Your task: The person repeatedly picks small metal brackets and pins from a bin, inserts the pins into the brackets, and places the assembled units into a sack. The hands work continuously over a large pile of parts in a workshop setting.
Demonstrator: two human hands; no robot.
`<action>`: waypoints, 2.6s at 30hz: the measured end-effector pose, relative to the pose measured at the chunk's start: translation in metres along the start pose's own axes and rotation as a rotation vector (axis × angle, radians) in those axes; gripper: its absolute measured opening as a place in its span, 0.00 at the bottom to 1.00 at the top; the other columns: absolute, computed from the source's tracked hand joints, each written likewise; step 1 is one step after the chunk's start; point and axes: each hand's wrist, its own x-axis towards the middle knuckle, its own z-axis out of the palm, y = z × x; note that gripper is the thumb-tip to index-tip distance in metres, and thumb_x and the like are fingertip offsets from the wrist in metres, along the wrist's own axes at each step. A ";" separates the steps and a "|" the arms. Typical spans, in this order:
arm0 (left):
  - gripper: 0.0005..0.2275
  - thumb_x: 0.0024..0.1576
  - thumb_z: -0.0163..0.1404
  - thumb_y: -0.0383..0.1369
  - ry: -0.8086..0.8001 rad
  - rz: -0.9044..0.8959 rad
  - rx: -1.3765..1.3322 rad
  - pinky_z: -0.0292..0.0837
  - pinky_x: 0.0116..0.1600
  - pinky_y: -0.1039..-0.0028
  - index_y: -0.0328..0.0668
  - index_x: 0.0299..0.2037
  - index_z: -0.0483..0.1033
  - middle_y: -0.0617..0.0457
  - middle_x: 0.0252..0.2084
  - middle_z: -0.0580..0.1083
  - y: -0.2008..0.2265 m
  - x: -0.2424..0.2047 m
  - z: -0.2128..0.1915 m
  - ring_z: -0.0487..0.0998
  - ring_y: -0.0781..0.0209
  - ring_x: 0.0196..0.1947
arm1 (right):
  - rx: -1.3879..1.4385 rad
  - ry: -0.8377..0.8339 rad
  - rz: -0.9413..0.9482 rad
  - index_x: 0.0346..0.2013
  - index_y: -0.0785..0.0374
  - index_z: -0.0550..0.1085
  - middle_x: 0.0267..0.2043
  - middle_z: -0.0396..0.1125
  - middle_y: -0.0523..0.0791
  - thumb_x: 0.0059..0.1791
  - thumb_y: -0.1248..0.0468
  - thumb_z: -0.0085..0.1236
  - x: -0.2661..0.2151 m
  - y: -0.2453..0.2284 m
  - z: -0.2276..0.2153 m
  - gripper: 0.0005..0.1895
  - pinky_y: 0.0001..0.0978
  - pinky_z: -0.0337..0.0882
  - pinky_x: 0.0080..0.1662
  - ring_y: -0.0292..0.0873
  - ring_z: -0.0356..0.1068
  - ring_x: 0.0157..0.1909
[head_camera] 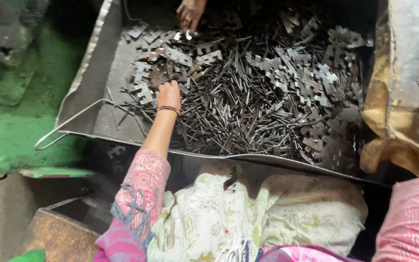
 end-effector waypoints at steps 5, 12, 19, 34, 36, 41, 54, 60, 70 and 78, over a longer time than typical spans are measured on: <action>0.09 0.53 0.55 0.26 -0.064 -0.057 -0.191 0.75 0.51 0.54 0.44 0.43 0.76 0.46 0.46 0.75 -0.002 0.004 -0.038 0.76 0.44 0.49 | -0.124 0.187 -0.098 0.64 0.75 0.67 0.54 0.71 0.53 0.53 0.69 0.54 -0.011 -0.002 0.003 0.25 0.37 0.71 0.57 0.46 0.71 0.54; 0.07 0.54 0.57 0.28 0.071 0.148 -0.449 0.74 0.50 0.56 0.45 0.41 0.77 0.47 0.44 0.74 0.064 -0.018 -0.124 0.74 0.45 0.50 | -0.615 0.166 -0.150 0.60 0.68 0.72 0.51 0.70 0.57 0.53 0.67 0.50 -0.024 -0.043 0.005 0.20 0.48 0.72 0.59 0.57 0.71 0.52; 0.07 0.54 0.57 0.28 -0.040 0.250 -0.539 0.75 0.48 0.58 0.47 0.41 0.78 0.50 0.42 0.74 0.113 -0.047 -0.145 0.75 0.47 0.48 | -0.682 0.268 -0.020 0.56 0.61 0.79 0.59 0.71 0.53 0.55 0.60 0.53 -0.045 -0.105 0.005 0.17 0.56 0.68 0.55 0.65 0.67 0.56; 0.08 0.52 0.57 0.27 -0.013 0.204 -0.654 0.74 0.47 0.56 0.43 0.40 0.75 0.47 0.41 0.75 0.114 -0.064 -0.120 0.76 0.44 0.46 | -0.493 0.262 0.023 0.55 0.68 0.72 0.54 0.68 0.58 0.55 0.68 0.48 -0.049 -0.126 0.009 0.15 0.55 0.70 0.59 0.64 0.69 0.56; 0.08 0.54 0.56 0.27 -0.027 0.126 -0.728 0.74 0.47 0.55 0.42 0.42 0.74 0.45 0.40 0.76 0.116 -0.060 -0.119 0.77 0.42 0.44 | -0.213 0.337 0.079 0.59 0.66 0.69 0.53 0.68 0.55 0.55 0.66 0.47 -0.057 -0.152 0.019 0.18 0.50 0.70 0.57 0.59 0.70 0.54; 0.10 0.58 0.54 0.29 -0.182 -0.026 -0.844 0.74 0.44 0.54 0.43 0.49 0.75 0.41 0.35 0.78 0.127 -0.059 -0.119 0.80 0.40 0.39 | -0.455 0.305 -0.468 0.48 0.64 0.77 0.52 0.73 0.49 0.52 0.69 0.56 -0.076 -0.232 0.102 0.10 0.44 0.68 0.64 0.50 0.71 0.57; 0.03 0.52 0.51 0.28 0.298 1.111 -0.346 0.68 0.65 0.60 0.44 0.34 0.77 0.55 0.35 0.74 0.178 -0.003 -0.114 0.74 0.56 0.46 | -0.072 -0.246 -0.277 0.50 0.61 0.78 0.53 0.73 0.50 0.47 0.67 0.57 -0.184 -0.290 0.216 0.16 0.42 0.73 0.53 0.53 0.72 0.54; 0.03 0.56 0.50 0.31 0.161 1.300 -0.049 0.67 0.62 0.68 0.46 0.31 0.76 0.56 0.35 0.74 0.186 0.013 -0.091 0.74 0.59 0.44 | -0.045 -0.055 -0.171 0.50 0.61 0.79 0.52 0.73 0.50 0.48 0.70 0.55 -0.200 -0.239 0.168 0.15 0.41 0.74 0.55 0.52 0.74 0.54; 0.02 0.56 0.49 0.30 0.097 1.300 -0.053 0.69 0.54 0.69 0.46 0.35 0.75 0.57 0.38 0.74 0.186 0.021 -0.087 0.74 0.60 0.45 | -0.465 -0.183 0.011 0.51 0.61 0.78 0.51 0.71 0.52 0.45 0.70 0.55 -0.143 -0.146 0.168 0.19 0.49 0.73 0.51 0.57 0.71 0.53; 0.07 0.55 0.51 0.25 0.093 1.137 -0.420 0.72 0.56 0.68 0.40 0.44 0.74 0.52 0.42 0.75 0.187 0.007 -0.099 0.76 0.55 0.48 | -0.742 -0.277 -0.063 0.50 0.62 0.71 0.50 0.67 0.51 0.46 0.70 0.57 -0.115 -0.102 0.200 0.17 0.49 0.75 0.51 0.58 0.69 0.54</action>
